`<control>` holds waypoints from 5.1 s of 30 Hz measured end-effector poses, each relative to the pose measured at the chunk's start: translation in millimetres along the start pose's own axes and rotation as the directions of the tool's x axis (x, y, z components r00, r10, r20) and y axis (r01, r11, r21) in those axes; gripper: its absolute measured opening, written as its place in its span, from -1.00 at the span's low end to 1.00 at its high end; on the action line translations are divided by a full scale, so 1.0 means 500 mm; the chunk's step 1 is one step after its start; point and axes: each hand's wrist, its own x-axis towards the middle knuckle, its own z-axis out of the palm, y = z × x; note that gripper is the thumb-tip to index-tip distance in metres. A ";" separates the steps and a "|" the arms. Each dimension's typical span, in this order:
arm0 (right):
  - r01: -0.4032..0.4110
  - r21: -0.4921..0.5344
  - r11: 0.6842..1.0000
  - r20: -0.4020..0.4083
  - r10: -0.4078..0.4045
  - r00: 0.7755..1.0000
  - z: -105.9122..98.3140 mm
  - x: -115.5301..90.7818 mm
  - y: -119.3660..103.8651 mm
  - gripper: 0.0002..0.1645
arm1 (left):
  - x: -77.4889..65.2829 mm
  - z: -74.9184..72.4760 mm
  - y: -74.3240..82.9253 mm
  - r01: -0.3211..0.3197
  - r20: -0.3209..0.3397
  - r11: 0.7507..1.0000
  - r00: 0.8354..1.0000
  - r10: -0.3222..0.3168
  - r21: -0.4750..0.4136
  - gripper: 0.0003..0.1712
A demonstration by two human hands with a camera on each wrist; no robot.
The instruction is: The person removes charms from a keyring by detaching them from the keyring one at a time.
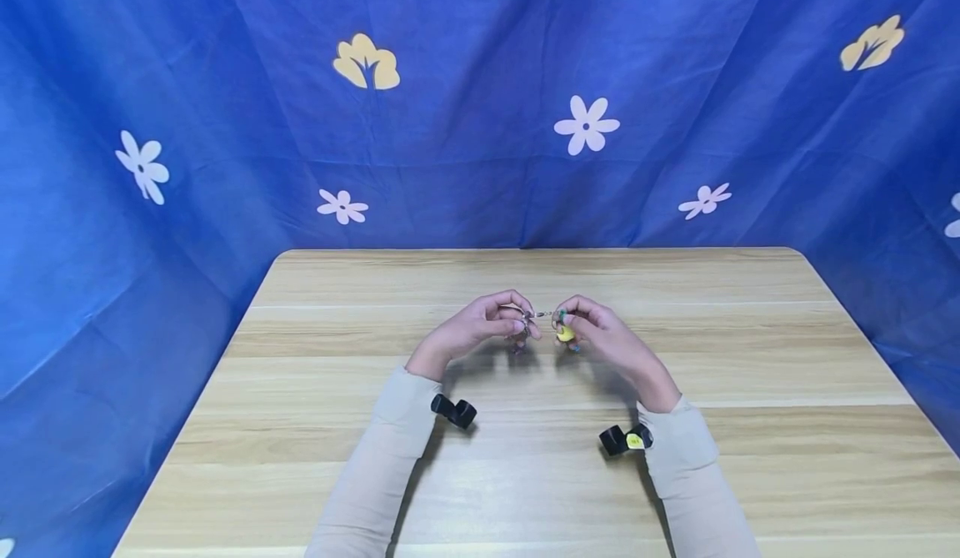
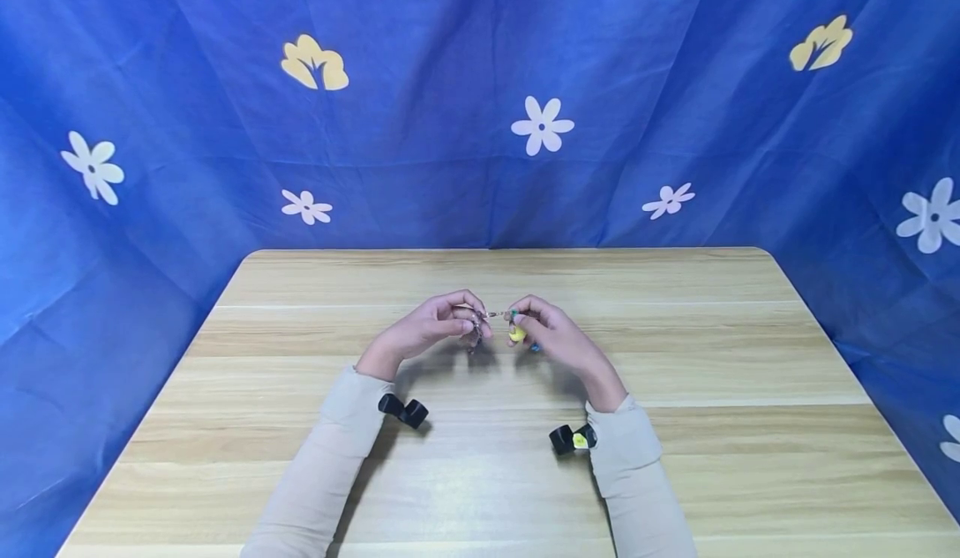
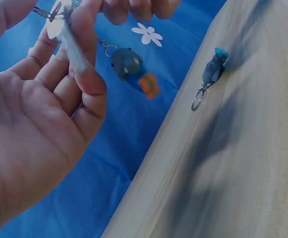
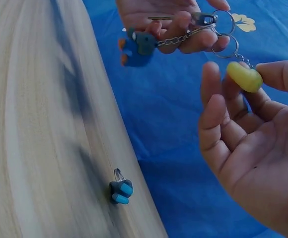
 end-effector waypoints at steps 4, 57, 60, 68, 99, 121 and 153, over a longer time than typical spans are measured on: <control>0.021 -0.015 1.000 0.044 -0.021 0.999 0.000 -0.003 -0.004 -0.69 | 0.001 0.001 -0.002 -0.001 -0.010 1.000 1.000 0.001 -0.005 -0.77; -0.025 -0.209 0.978 0.073 0.042 0.996 0.013 -0.005 -0.015 -0.75 | 0.009 0.012 0.002 0.063 -0.052 0.981 0.997 -0.055 0.185 -0.76; -0.007 -0.240 0.971 0.098 0.032 0.995 0.018 -0.006 -0.022 -0.74 | 0.008 0.011 0.001 0.056 -0.054 0.974 0.998 -0.046 0.220 -0.79; 0.023 -0.250 0.968 0.101 0.002 0.995 0.023 -0.006 -0.023 -0.82 | 0.007 0.009 -0.003 0.040 -0.057 0.967 0.998 -0.027 0.251 -0.81; 0.019 -0.171 0.985 0.049 -0.011 0.999 0.011 -0.009 -0.020 -0.75 | 0.004 0.011 0.005 0.042 0.038 0.975 0.998 -0.052 0.220 -0.61; 0.049 -0.157 0.986 0.068 -0.039 0.997 0.014 -0.010 -0.029 -0.78 | 0.000 0.010 0.008 0.037 0.084 0.989 0.995 -0.049 0.145 -0.74; 0.049 -0.215 0.975 0.030 -0.044 0.999 0.017 -0.012 -0.030 -0.79 | 0.003 0.017 0.012 0.061 -0.021 0.974 0.998 -0.058 0.219 -0.54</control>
